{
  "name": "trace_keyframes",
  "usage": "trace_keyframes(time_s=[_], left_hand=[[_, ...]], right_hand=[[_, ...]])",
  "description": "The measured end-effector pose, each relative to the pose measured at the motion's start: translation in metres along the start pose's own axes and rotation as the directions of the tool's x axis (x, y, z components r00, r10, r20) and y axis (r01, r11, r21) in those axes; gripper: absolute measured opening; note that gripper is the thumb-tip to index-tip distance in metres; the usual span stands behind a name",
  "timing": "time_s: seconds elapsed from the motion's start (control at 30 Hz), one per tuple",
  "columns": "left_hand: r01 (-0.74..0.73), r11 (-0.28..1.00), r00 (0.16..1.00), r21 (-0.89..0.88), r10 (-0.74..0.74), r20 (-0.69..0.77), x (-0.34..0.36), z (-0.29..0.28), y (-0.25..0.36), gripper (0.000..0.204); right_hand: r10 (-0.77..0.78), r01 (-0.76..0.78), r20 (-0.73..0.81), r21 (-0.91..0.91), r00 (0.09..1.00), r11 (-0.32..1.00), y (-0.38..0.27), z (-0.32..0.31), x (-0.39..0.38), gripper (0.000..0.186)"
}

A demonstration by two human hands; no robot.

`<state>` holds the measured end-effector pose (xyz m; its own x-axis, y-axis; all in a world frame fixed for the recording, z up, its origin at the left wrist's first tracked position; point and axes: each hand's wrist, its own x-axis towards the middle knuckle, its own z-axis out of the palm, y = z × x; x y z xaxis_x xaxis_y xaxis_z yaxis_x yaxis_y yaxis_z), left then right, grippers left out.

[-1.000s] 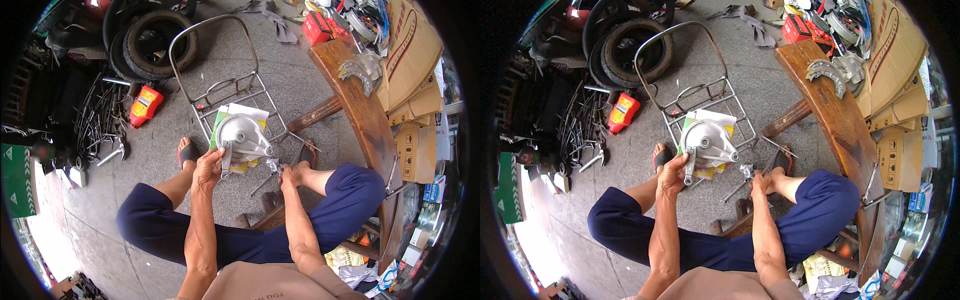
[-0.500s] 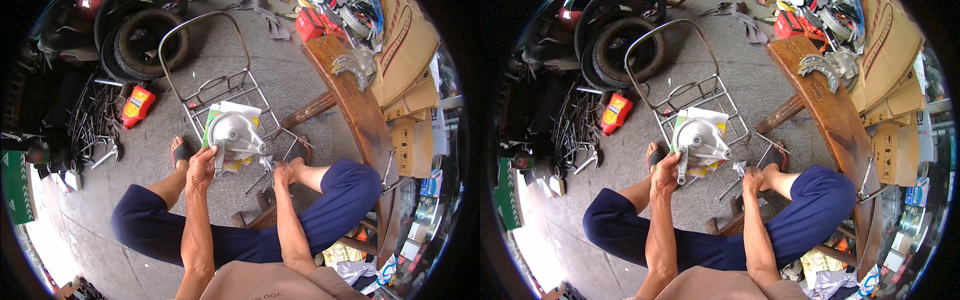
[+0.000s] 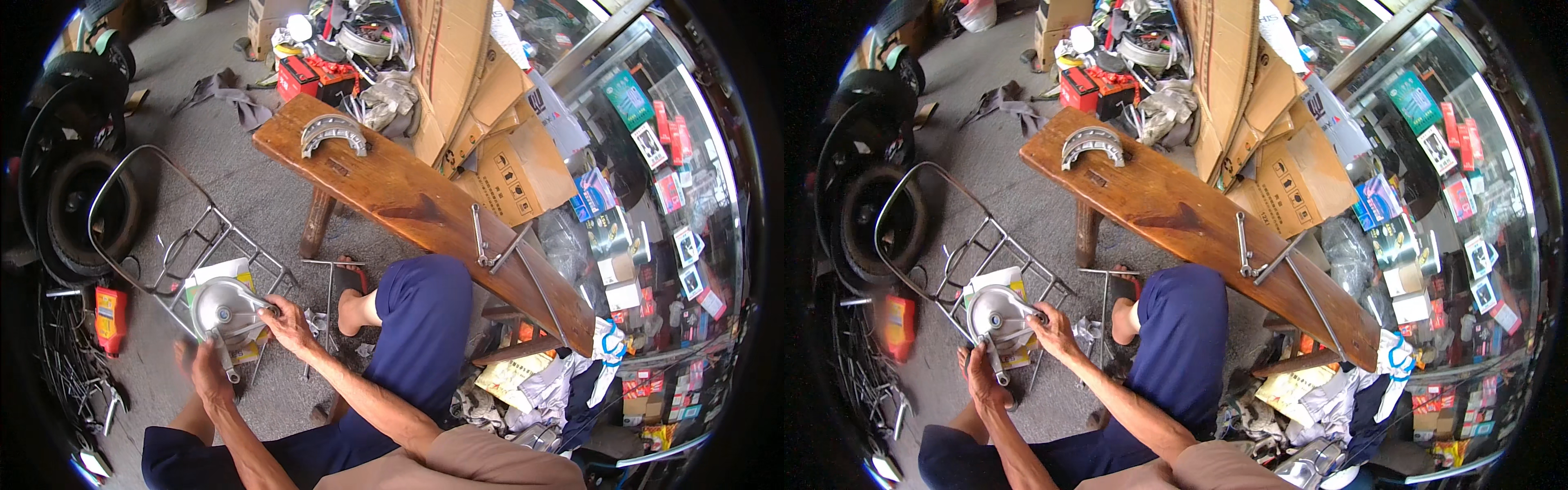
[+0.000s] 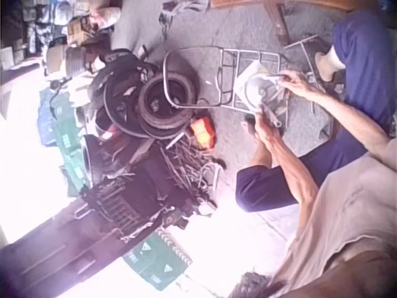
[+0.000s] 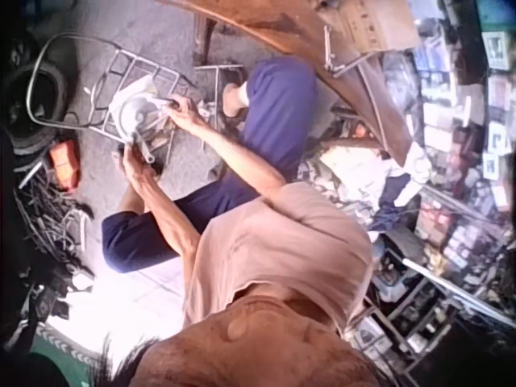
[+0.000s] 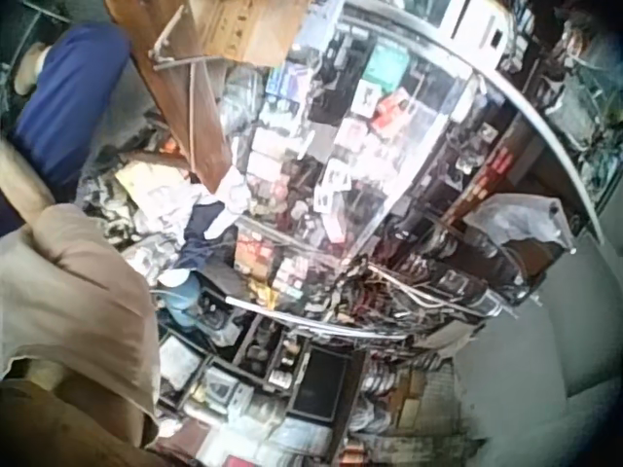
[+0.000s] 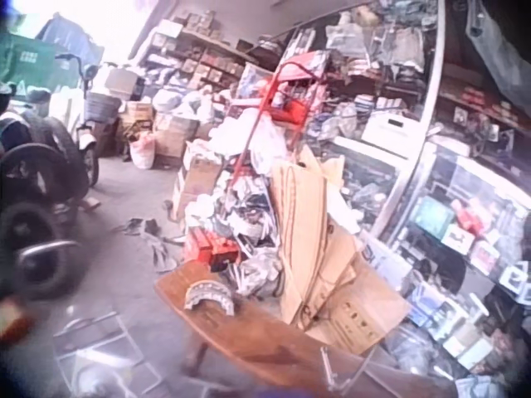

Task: The person sits on the floor in a workshop and uses a wrench to tighten a bolt on a silver mechanical component. They rotate the part to access different angles and continue tightening the bolt until the end of the clip.

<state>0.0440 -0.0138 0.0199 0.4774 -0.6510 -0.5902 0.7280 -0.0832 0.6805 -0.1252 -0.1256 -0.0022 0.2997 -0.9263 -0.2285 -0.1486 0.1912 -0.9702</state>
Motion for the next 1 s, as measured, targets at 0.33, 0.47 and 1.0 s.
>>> trace_keyframes(time_s=[0.33,0.47,1.0], left_hand=[[-0.054,0.997,0.993,0.051,0.049,0.109,-0.005,0.029,-0.001,0.026],[-0.010,0.996,0.999,0.092,0.006,0.046,0.009,0.007,-0.006,0.016],[-0.293,0.950,0.956,0.105,0.289,0.048,0.008,0.018,-0.001,0.021]], right_hand=[[-0.070,0.052,-0.070,-0.234,0.995,0.971,0.017,-0.006,0.014,0.041],[-0.224,0.206,0.036,-0.556,0.974,0.805,-0.022,-0.019,-0.006,0.045],[-0.569,-0.250,-0.347,-0.937,0.746,0.245,-0.230,-0.241,-0.114,0.036]])
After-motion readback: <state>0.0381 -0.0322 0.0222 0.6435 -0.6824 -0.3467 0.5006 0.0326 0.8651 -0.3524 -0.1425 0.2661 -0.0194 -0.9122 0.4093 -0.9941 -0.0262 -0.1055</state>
